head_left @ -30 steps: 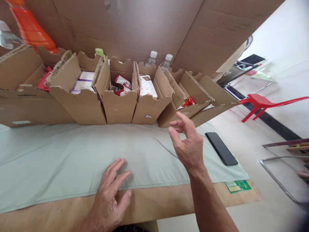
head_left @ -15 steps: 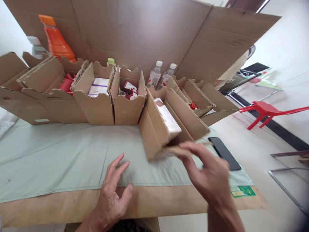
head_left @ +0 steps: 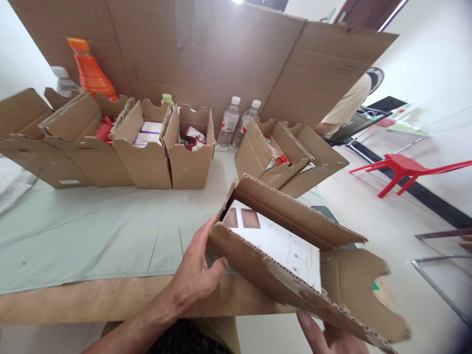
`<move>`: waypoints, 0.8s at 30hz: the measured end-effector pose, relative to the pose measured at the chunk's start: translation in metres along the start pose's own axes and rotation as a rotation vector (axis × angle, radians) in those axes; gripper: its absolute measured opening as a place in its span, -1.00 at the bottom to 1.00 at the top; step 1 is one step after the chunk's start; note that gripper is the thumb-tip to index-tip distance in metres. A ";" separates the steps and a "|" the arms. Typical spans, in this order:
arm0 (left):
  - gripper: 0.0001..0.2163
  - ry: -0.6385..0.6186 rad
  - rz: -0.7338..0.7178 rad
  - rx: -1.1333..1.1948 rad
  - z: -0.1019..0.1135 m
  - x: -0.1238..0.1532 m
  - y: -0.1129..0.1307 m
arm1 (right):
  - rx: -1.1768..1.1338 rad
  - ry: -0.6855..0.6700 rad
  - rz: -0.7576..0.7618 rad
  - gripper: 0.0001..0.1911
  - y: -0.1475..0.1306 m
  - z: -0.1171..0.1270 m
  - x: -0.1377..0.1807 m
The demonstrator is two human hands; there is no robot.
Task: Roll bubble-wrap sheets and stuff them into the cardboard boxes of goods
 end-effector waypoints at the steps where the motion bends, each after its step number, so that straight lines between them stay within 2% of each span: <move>1: -0.35 0.020 0.039 0.026 0.004 0.004 -0.003 | 0.016 0.010 0.009 -0.51 -0.016 -0.009 -0.007; 3: -0.41 0.132 0.092 0.052 0.021 0.015 -0.011 | -0.013 -0.015 0.075 -0.60 -0.049 -0.028 -0.029; 7: -0.48 0.385 0.077 0.067 0.077 0.017 -0.022 | -0.186 -0.208 0.291 -0.72 -0.107 -0.078 -0.086; 10: -0.46 0.491 0.055 0.036 0.115 -0.003 -0.028 | -0.299 -0.283 0.321 -0.67 -0.136 -0.124 -0.120; 13: -0.33 0.589 0.130 -0.012 0.138 -0.015 -0.040 | -0.350 -0.339 0.268 -0.51 -0.142 -0.162 -0.130; 17: -0.22 0.624 0.175 -0.036 0.136 -0.002 -0.058 | -0.308 -0.385 0.234 -0.45 -0.118 -0.186 -0.115; 21: -0.23 0.554 0.216 -0.105 0.121 0.013 -0.070 | -0.222 -0.386 0.296 -0.41 -0.100 -0.190 -0.101; 24: -0.23 0.557 0.223 -0.129 0.116 0.013 -0.076 | -0.191 -0.387 0.363 -0.39 -0.099 -0.193 -0.100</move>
Point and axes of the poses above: each hand's wrist, its own x-axis away from the middle knuckle, its own z-axis out of the back of the hand, y = z × x, the point moved 3 cm from there along -x, towards the middle knuckle, and after that the axes turned 5 degrees about z, right-handed, at the moved point
